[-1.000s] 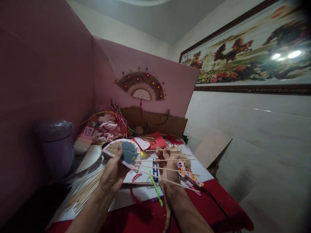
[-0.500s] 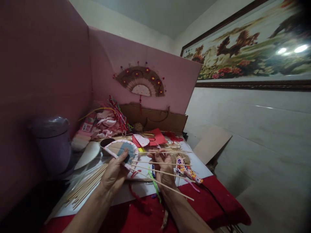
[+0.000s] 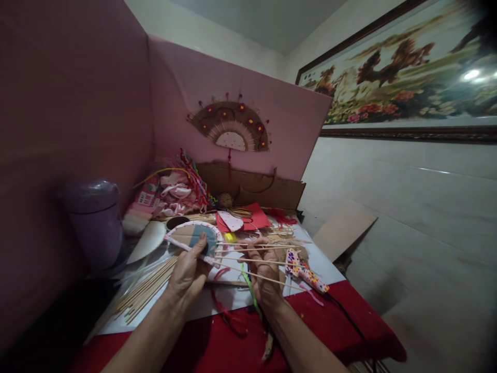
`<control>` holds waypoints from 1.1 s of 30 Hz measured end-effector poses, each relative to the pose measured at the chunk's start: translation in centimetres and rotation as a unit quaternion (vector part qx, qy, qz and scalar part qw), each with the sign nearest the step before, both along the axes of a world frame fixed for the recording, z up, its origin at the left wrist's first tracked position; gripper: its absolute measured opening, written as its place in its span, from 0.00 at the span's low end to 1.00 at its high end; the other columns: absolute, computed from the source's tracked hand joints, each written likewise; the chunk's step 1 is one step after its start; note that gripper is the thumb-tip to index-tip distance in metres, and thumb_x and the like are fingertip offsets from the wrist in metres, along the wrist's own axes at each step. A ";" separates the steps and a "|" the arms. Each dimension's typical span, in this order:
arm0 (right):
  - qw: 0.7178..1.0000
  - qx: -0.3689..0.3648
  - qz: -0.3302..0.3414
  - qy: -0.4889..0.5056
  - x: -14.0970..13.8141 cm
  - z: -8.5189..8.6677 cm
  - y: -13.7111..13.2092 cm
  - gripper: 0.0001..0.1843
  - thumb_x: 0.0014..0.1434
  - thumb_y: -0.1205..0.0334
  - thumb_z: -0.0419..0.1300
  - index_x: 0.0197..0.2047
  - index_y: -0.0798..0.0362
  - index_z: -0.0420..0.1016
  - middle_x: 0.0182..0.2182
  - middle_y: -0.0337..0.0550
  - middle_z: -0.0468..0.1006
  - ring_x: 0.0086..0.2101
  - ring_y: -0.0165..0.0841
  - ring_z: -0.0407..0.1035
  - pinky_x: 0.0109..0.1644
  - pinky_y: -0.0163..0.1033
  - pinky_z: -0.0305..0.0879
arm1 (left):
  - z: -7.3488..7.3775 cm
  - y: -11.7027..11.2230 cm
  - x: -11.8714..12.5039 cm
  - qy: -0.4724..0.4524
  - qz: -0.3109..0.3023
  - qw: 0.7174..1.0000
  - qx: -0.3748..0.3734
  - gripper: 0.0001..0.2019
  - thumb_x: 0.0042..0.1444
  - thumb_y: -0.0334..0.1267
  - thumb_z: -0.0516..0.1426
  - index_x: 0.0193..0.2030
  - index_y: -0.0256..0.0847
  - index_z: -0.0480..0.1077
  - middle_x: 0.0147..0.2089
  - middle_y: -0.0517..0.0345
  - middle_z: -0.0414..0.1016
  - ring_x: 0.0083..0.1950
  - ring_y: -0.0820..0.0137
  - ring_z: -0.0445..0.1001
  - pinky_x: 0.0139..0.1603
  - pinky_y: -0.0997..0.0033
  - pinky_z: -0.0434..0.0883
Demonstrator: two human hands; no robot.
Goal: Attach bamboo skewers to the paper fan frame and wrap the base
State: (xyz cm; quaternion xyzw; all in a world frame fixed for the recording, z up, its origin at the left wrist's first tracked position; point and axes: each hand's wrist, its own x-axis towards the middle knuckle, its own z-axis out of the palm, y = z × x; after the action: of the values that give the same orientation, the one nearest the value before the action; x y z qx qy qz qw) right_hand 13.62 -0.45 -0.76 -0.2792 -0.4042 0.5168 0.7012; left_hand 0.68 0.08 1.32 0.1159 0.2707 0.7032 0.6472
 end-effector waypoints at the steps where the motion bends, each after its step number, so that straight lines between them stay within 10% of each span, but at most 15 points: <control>1: 1.000 -0.001 0.000 -0.001 0.0 0.0 0.0 0.13 0.44 0.57 0.65 0.33 0.50 0.68 0.26 0.39 0.77 0.28 0.35 0.74 0.23 0.34 0.69 | 0.1 -0.1 0.0 -0.001 0.002 1.000 -0.001 0.07 0.54 0.22 0.54 0.32 0.35 0.72 0.28 0.58 0.78 0.26 0.73 0.76 0.26 0.76 0.74; 33: 0.999 0.032 0.023 -0.016 1.1 -2.2 2.1 0.08 0.52 0.59 0.61 0.33 0.48 0.65 0.23 0.36 0.75 0.25 0.31 0.71 0.27 0.35 0.66 | -0.8 0.5 -0.2 0.066 -0.021 0.997 -0.032 0.06 0.44 0.19 0.57 0.29 0.30 0.71 0.26 0.52 0.77 0.27 0.68 0.76 0.29 0.68 0.76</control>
State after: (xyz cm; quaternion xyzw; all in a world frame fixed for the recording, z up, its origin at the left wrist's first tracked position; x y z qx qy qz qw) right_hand 14.70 1.66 -3.00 -0.2551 -0.4384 0.5150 0.6910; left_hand 0.47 0.59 0.53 0.1466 0.3328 0.6714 0.6458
